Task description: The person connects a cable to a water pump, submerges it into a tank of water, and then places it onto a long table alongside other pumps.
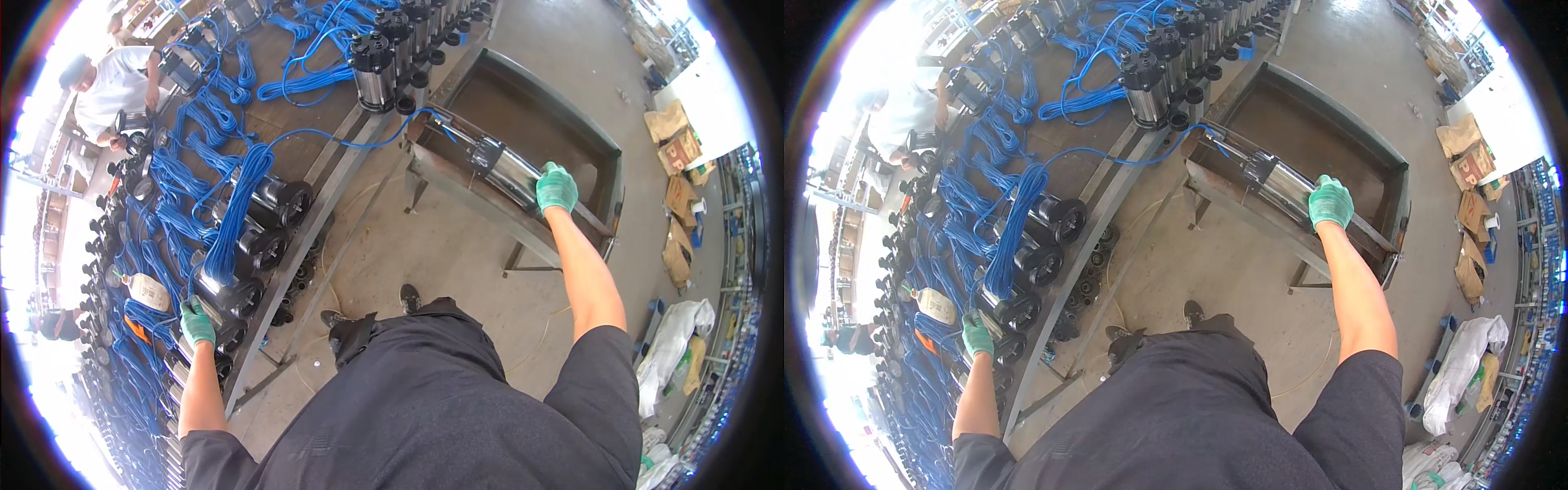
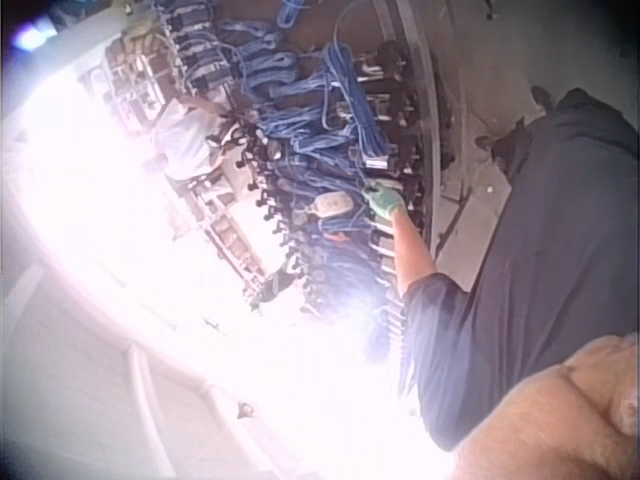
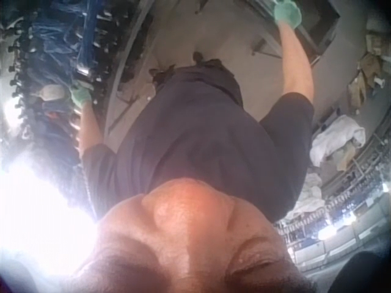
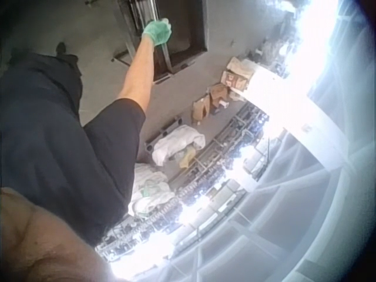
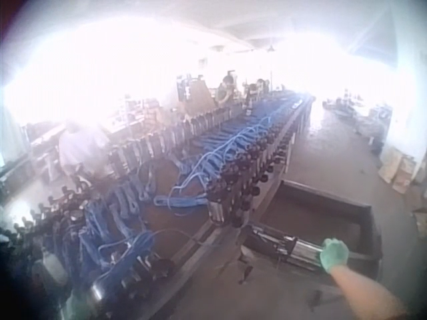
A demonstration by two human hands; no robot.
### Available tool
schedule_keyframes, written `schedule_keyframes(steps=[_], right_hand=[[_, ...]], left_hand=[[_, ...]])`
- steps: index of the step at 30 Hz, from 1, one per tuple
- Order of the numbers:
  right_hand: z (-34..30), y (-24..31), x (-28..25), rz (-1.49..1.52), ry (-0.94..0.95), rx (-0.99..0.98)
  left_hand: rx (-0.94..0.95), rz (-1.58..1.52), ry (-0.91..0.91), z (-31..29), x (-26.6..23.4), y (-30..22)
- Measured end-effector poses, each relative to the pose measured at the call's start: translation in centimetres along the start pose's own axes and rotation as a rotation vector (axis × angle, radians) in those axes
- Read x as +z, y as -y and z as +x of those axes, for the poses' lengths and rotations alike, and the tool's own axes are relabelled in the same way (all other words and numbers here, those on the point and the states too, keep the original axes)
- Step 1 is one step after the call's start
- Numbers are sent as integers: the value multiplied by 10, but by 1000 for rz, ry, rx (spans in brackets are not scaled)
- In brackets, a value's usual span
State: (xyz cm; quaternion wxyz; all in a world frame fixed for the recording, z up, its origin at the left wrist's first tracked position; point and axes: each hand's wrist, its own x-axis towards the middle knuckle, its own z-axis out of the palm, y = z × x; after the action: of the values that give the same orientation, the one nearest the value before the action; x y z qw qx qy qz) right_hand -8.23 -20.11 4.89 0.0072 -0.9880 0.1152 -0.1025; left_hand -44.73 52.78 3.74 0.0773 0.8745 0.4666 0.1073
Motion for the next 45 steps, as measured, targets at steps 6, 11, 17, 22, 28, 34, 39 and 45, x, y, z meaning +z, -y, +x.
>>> schedule_keyframes(steps=[6,11,17,22,28,34,39,45], right_hand=[[0,0,0,-5,1,1],[0,0,0,-4,9,7],[-1,0,0,-4,2,3],[0,0,0,-28,22,4],[0,-1,3,0,1,4],[0,-1,3,6,-5,3],[0,-2,3,6,-25,-12],[0,-2,4,3,-24,-10]], left_hand=[[-8,17,24,-2,-5,-7],[-59,31,64,-3,-9,-11],[-57,7,74,-1,-4,-5],[-13,28,4,1,1,1],[-12,-37,6,-2,-3,-4],[16,-3,-25,0,1,0],[24,-11,-2,2,3,3],[6,15,15,4,6,8]])
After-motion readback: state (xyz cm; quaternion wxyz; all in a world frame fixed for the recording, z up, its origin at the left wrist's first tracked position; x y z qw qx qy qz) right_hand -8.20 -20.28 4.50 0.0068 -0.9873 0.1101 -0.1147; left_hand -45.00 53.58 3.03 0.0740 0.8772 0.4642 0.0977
